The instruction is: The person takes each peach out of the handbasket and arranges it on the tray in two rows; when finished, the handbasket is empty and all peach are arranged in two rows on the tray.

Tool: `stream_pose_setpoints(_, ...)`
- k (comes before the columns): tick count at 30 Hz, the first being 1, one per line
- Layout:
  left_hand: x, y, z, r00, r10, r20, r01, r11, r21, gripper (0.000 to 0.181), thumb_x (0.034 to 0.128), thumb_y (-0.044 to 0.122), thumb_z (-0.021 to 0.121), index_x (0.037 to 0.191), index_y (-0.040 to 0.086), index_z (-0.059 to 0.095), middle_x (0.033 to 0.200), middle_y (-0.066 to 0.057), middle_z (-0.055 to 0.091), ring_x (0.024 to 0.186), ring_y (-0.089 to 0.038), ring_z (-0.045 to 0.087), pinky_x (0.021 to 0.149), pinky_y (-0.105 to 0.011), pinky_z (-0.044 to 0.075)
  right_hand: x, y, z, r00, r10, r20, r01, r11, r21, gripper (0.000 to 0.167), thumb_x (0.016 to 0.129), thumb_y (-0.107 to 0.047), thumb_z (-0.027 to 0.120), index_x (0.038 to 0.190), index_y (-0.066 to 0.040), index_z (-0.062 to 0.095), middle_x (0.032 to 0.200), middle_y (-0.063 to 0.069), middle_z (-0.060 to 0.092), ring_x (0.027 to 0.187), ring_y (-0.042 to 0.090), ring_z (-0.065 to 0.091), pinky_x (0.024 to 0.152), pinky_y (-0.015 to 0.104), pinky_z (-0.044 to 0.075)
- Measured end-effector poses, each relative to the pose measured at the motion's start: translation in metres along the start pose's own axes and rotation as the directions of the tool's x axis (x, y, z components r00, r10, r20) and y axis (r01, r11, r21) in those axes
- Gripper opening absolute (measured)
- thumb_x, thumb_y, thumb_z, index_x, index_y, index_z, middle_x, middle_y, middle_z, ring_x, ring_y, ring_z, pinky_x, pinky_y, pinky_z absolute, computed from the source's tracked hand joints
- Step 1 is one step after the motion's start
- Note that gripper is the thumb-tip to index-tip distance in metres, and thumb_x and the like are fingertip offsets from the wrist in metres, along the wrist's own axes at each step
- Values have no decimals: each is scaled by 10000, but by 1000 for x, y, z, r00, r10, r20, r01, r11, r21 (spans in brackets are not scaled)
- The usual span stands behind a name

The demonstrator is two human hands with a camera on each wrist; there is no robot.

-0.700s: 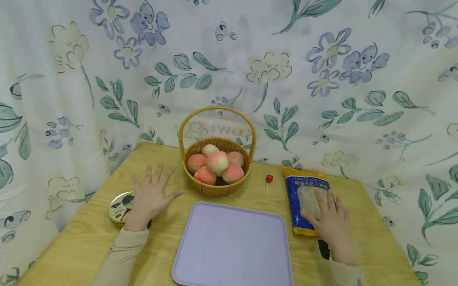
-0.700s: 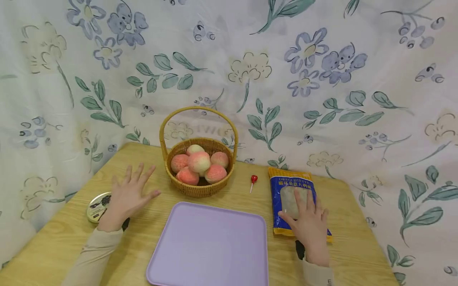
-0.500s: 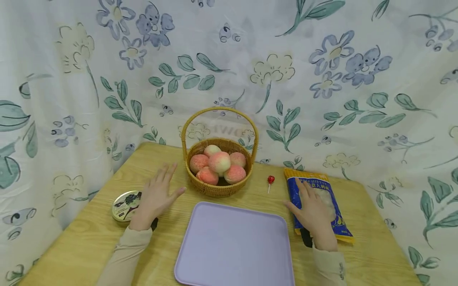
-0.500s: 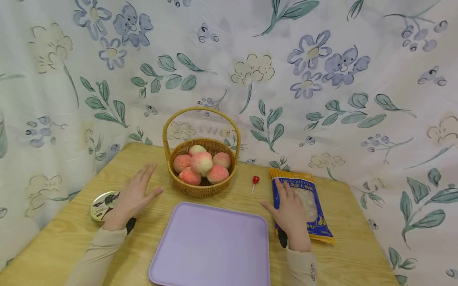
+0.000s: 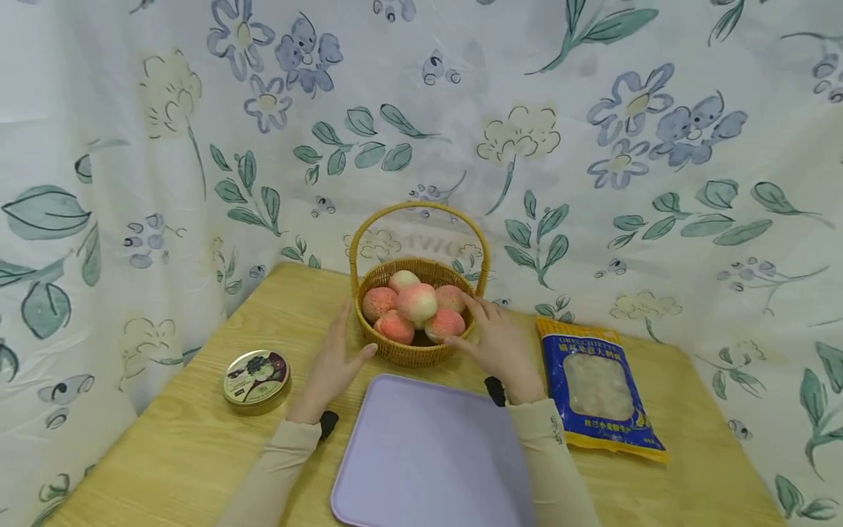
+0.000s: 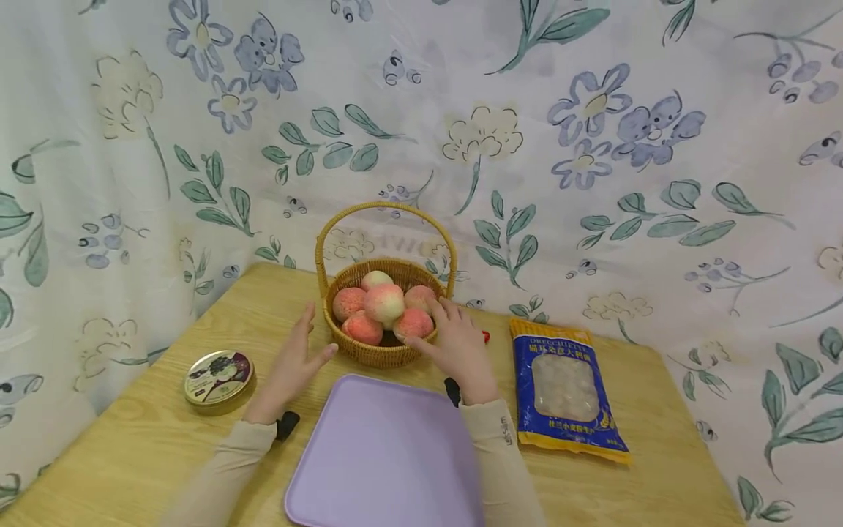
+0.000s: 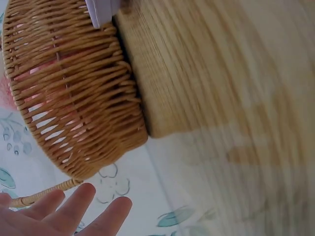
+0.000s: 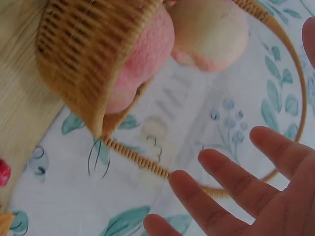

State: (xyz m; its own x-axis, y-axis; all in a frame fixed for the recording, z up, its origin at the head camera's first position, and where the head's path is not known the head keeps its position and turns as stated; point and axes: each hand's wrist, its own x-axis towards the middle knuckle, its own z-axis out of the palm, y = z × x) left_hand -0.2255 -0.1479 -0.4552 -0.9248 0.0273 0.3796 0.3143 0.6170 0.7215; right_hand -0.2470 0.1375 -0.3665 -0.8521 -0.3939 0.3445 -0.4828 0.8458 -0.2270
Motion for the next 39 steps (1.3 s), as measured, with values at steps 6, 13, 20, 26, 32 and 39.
stream_pose_setpoints(6, 4, -1, 15, 999, -47, -19, 45, 994, -103, 909, 909, 310, 670, 1549, 26, 90, 1589, -254, 168, 1428, -462, 251, 1146, -607, 251, 31, -19, 16, 995, -95, 33, 95, 995, 16, 745, 820, -360, 772, 1453, -164, 430, 1464, 184, 446, 1295, 432, 466, 1036, 585, 416)
stream_pose_setpoints(13, 7, 4, 27, 997, -81, 3, 82, 996, -38, 912, 874, 401, 701, 1551, 93, 174, 1569, -241, 224, 1436, -439, 258, 1125, -616, 289, 62, -39, 30, 969, -216, 117, 224, 973, -57, 610, 842, -275, 750, 1395, -177, 510, 1420, 178, 496, 1247, 419, 508, 994, 557, 459)
stream_pose_setpoints(20, 10, 12, 31, 981, -180, 68, 179, 984, 15, 872, 862, 495, 682, 1535, 147, 249, 1584, -253, 148, 1311, -536, 401, 992, -658, 409, 70, -38, 36, 963, -217, 161, 228, 972, -55, 514, 845, -212, 759, 1318, -139, 572, 1326, 181, 548, 1177, 432, 536, 963, 525, 491)
stream_pose_setpoints(26, 19, 13, 31, 966, -244, 86, 243, 970, 24, 899, 846, 550, 673, 1539, 175, 241, 1597, -222, 135, 1319, -524, 399, 1010, -655, 394, 76, -35, 40, 974, -200, 109, 207, 977, -56, 535, 797, -172, 794, 1282, -132, 573, 1284, 164, 557, 1149, 418, 543, 943, 524, 494)
stream_pose_setpoints(32, 23, 9, 29, 962, -259, 82, 257, 966, 32, 904, 838, 547, 682, 1539, 185, 240, 1594, -221, 153, 1326, -529, 388, 1022, -665, 374, 78, -31, 45, 990, -125, 62, 122, 992, 36, 551, 801, -191, 787, 1286, -121, 533, 1275, 168, 539, 1159, 399, 538, 934, 503, 498)
stream_pose_setpoints(39, 26, 1, 24, 965, -249, 77, 247, 968, 42, 910, 830, 557, 686, 1533, 170, 257, 1579, -238, 187, 1349, -518, 362, 1034, -655, 371, 71, -28, 48, 999, 5, 33, -13, 975, 224, 617, 775, -213, 805, 1290, -70, 496, 1289, 189, 516, 1199, 371, 504, 995, 505, 466)
